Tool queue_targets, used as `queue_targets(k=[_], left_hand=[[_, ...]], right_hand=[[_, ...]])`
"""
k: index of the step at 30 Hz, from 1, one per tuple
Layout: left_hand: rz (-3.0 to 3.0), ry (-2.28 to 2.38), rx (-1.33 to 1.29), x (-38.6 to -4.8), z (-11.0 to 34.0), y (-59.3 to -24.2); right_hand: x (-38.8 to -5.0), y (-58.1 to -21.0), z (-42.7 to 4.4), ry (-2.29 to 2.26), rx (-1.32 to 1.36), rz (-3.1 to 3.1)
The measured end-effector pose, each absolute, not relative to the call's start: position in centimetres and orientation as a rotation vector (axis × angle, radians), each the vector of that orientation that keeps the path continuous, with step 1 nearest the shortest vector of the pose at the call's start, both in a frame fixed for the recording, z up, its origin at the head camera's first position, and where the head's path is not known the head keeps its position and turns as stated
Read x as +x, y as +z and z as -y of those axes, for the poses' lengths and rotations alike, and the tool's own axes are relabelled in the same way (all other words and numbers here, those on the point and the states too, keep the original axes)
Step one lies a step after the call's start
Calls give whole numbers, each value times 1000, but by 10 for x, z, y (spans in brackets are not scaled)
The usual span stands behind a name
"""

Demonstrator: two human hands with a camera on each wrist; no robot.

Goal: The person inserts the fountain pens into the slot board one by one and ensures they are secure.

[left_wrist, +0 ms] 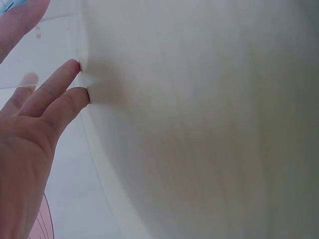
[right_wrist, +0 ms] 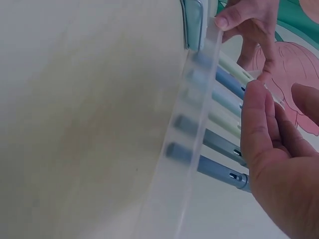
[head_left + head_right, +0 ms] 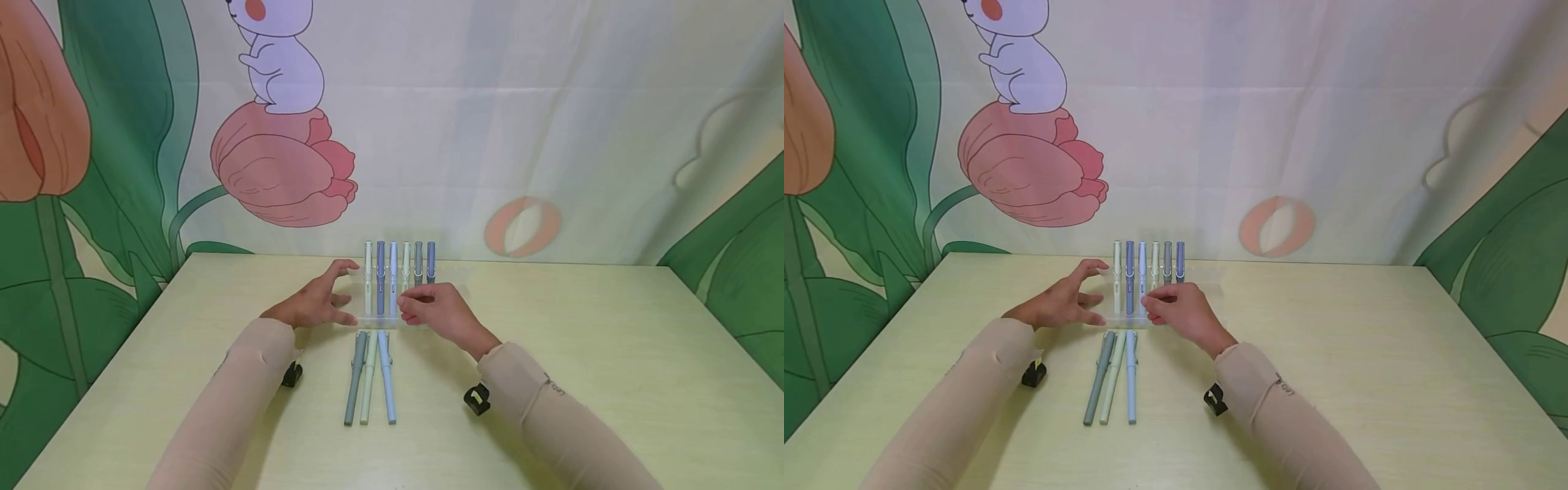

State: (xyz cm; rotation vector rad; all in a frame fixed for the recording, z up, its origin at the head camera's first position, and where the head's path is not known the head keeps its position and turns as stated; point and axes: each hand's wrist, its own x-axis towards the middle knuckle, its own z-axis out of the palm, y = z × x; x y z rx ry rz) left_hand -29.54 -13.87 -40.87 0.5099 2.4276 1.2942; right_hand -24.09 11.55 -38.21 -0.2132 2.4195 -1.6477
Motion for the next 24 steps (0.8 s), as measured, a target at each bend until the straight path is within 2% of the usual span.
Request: queue_targets(k=[9, 24], left_hand=[[-2440, 1284, 507, -297, 139, -411], [-2442, 1270, 513, -298, 140, -412]], right_hand=[[-238, -393, -106, -1633, -241, -2389], [-238, -403, -95, -1477, -135, -2418]])
